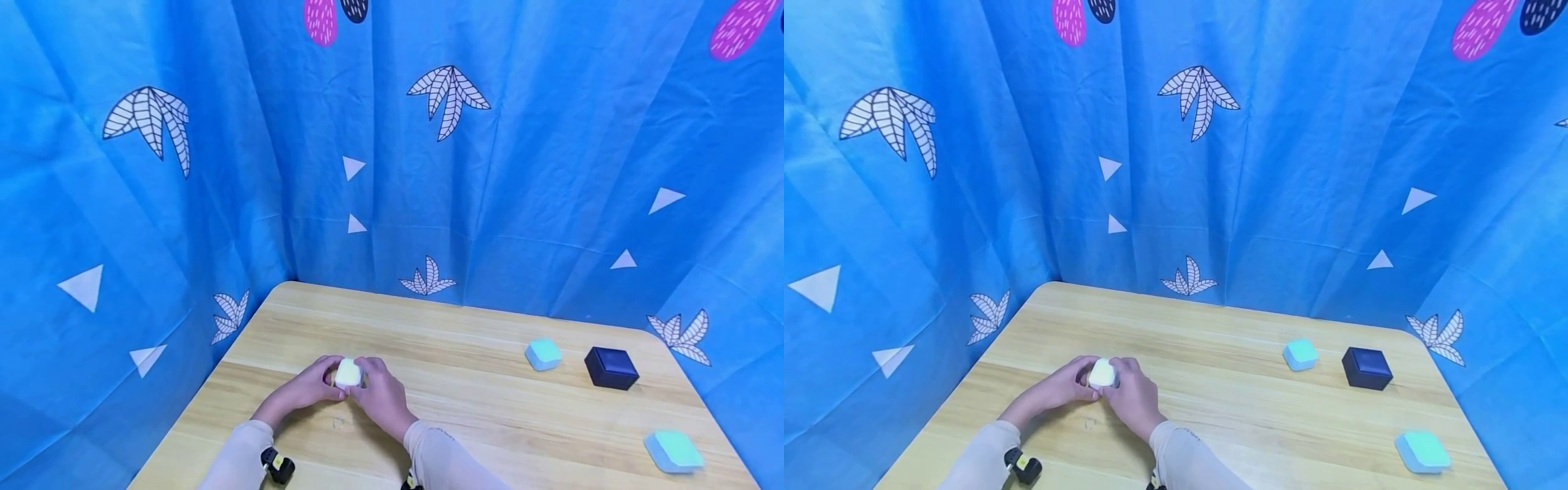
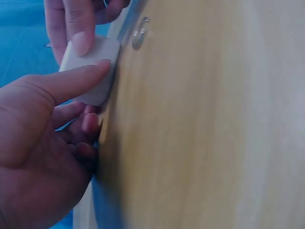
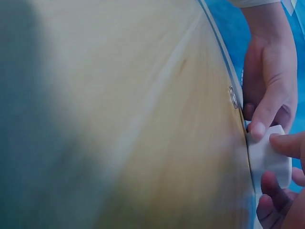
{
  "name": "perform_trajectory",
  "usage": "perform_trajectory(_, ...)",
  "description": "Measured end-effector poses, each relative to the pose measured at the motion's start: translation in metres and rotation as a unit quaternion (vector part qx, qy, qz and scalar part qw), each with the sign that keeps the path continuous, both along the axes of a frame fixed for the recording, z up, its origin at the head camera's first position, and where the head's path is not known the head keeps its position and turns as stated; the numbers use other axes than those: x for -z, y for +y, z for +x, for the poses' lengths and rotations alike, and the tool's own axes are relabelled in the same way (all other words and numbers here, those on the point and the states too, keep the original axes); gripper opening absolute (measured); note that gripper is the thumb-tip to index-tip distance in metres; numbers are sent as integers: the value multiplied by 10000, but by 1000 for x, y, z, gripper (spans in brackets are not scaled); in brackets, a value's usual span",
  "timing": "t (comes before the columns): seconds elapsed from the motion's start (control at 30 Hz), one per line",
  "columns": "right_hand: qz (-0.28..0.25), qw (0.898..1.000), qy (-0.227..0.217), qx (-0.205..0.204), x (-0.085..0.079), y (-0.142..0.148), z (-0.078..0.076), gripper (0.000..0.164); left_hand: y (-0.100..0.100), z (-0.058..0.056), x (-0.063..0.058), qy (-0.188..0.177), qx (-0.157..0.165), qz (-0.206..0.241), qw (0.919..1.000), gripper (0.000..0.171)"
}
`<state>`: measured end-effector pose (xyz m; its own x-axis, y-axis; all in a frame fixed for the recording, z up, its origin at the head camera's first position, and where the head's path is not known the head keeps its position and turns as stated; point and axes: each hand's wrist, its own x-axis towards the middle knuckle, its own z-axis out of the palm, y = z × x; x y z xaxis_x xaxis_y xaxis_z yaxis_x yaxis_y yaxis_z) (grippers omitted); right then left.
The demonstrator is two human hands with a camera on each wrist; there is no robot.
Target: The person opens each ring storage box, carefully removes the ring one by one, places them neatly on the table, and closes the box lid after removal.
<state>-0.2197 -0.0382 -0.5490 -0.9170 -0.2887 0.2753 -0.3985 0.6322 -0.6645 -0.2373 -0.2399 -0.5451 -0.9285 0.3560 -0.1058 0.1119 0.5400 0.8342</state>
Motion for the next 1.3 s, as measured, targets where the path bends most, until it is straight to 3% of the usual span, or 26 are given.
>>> perform_trajectory(0.27,146,9992,143,-341,-5,8,0,54,-6,4,-18,-180,65,-393,9990,80)
perform_trajectory(0.53,535,9967,450,-401,-13,19,-2,49,-3,10,-38,111,-204,-1155,9930,82)
perform_trajectory(0.7,846,9941,519,-440,-17,29,-4,56,11,12,-43,427,-351,-1531,9867,85)
perform_trajectory(0.9,1053,9937,269,-287,-17,45,-5,64,29,8,-38,774,-425,-2029,9752,82)
perform_trajectory(1.1,1296,9912,219,-137,-13,64,-9,69,54,2,-44,1078,-245,-2268,9677,80)
perform_trajectory(1.3,1207,9927,84,25,-14,82,-13,70,81,-4,-54,1254,33,-2482,9605,81)
